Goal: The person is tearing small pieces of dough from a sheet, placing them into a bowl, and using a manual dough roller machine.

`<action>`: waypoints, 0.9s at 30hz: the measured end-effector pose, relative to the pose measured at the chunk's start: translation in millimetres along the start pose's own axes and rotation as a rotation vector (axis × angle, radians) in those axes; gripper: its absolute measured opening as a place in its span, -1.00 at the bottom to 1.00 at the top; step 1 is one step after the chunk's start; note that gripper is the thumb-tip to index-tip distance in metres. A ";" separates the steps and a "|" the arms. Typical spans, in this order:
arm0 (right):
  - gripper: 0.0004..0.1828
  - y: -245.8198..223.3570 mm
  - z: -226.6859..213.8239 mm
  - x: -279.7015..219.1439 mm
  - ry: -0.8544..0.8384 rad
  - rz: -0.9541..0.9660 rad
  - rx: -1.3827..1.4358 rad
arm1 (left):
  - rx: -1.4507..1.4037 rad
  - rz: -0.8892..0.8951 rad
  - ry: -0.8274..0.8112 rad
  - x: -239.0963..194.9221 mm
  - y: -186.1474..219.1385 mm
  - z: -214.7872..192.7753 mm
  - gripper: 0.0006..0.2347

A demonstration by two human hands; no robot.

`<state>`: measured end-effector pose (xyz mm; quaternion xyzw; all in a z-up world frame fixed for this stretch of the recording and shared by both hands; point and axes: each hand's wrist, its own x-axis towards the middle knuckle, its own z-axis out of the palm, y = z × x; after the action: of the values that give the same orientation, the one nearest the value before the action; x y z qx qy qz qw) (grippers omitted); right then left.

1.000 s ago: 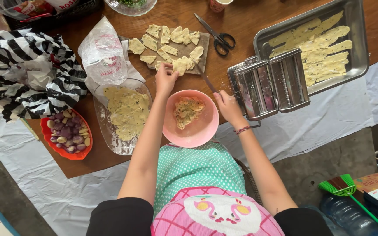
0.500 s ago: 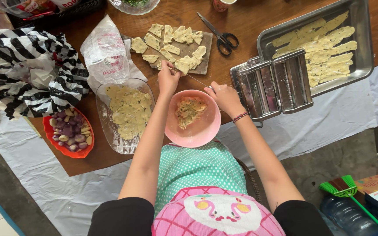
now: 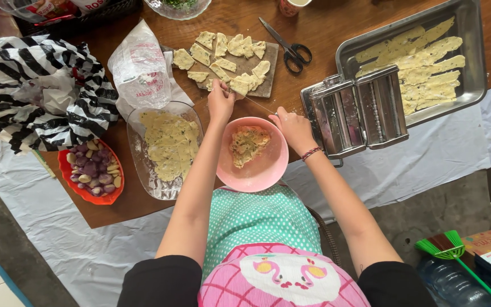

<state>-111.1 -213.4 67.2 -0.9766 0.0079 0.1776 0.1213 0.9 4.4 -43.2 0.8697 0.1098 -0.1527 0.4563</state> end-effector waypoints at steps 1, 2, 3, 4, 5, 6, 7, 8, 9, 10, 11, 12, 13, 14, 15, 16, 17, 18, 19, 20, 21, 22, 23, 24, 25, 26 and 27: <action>-0.54 3.3 4.1 -1.0 0.000 -0.002 0.000 | 0.000 -0.001 0.002 0.8 0.6 -0.1 -0.74; -0.54 6.6 8.6 -3.0 0.003 0.004 0.001 | 0.001 0.004 0.001 0.5 0.6 0.0 -0.74; -0.53 9.9 13.1 -5.0 0.006 0.010 0.002 | 0.001 0.010 -0.001 0.3 0.8 0.2 -0.75; -0.53 13.0 15.8 -8.6 0.006 0.011 0.002 | 0.001 0.010 -0.001 -1.6 3.6 -2.8 -0.75; -0.53 16.4 18.4 -12.3 0.002 0.017 -0.003 | -0.003 0.019 0.001 -3.5 6.6 -5.7 -0.75; -0.54 21.2 20.5 -16.7 -0.002 0.027 -0.010 | -0.008 0.029 0.000 -5.6 10.6 -6.8 -0.75; -0.54 21.6 21.7 -21.2 -0.002 0.031 -0.011 | -0.010 0.031 -0.003 -6.0 11.6 -7.0 -0.75; -0.54 21.2 23.4 -25.5 -0.002 0.049 -0.025 | -0.006 0.025 -0.006 -6.2 12.1 -8.1 -0.75; -0.54 20.7 25.1 -29.8 -0.002 0.068 -0.039 | -0.002 0.020 -0.008 -6.5 12.7 -9.2 -0.75; -0.54 22.8 29.9 -32.3 -0.002 0.069 -0.039 | -0.001 0.020 -0.009 -5.3 10.7 -9.5 -0.75; -0.53 24.9 34.6 -34.9 -0.003 0.081 -0.029 | -0.017 0.024 -0.017 -4.2 8.6 -9.7 -0.76; -0.52 28.1 38.8 -37.2 -0.004 0.093 -0.020 | -0.035 0.028 -0.025 -2.9 7.1 -9.0 -0.76; -0.52 34.2 41.0 -40.2 -0.004 0.093 -0.022 | -0.037 0.027 -0.025 -7.2 12.1 -8.7 -0.76; -0.50 37.3 44.1 -41.1 -0.018 0.096 0.023 | -0.039 0.045 -0.037 -10.9 15.6 -12.4 -0.78; -0.47 40.4 47.2 -42.0 -0.033 0.098 0.067 | -0.041 0.062 -0.049 -14.5 19.2 -16.0 -0.79; -0.47 41.3 46.6 -44.1 -0.031 0.097 0.069 | -0.040 0.063 -0.047 -13.7 18.1 -15.7 -0.79; -0.47 42.5 46.3 -46.0 -0.021 0.094 0.078 | -0.061 0.062 -0.050 -12.7 16.8 -15.0 -0.81; -0.48 43.8 46.6 -50.9 -0.014 0.094 0.087 | -0.081 0.059 -0.057 -14.2 14.4 -13.4 -0.82; -0.48 43.7 46.5 -52.8 -0.017 0.095 0.089 | -0.079 0.057 -0.058 -14.3 14.9 -16.0 -0.82; -0.49 44.9 45.8 -55.7 0.001 0.110 0.156 | -0.108 0.039 -0.049 -14.7 16.2 -16.8 -0.82; -0.51 46.0 44.9 -58.6 0.019 0.125 0.223 | -0.137 0.021 -0.040 -15.1 17.5 -17.7 -0.81; -0.51 42.9 44.0 -61.2 0.021 0.124 0.223 | -0.137 0.023 -0.039 -13.7 17.2 -16.6 -0.81; -0.54 39.5 43.0 -64.0 0.039 0.155 0.316 | -0.167 -0.027 -0.041 -12.3 16.9 -15.7 -0.76; -0.58 36.6 42.1 -68.2 0.055 0.186 0.408 | -0.198 -0.079 -0.044 -12.3 16.0 -13.9 -0.70; -0.58 37.3 54.9 -66.2 0.055 0.187 0.407 | -0.199 -0.079 -0.045 -17.1 24.4 -17.3 -0.70; -0.63 37.7 67.7 -62.6 0.086 0.219 0.464 | -0.313 -0.128 -0.047 -20.8 33.0 -21.6 -0.67; -0.67 38.0 80.3 -58.9 0.117 0.251 0.522 | -0.427 -0.177 -0.049 -24.5 41.7 -25.9 -0.63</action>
<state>-196.2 -232.6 6.0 -0.9123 0.1811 0.1265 0.3447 -3.8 1.2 11.4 0.7363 0.2045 -0.1865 0.6174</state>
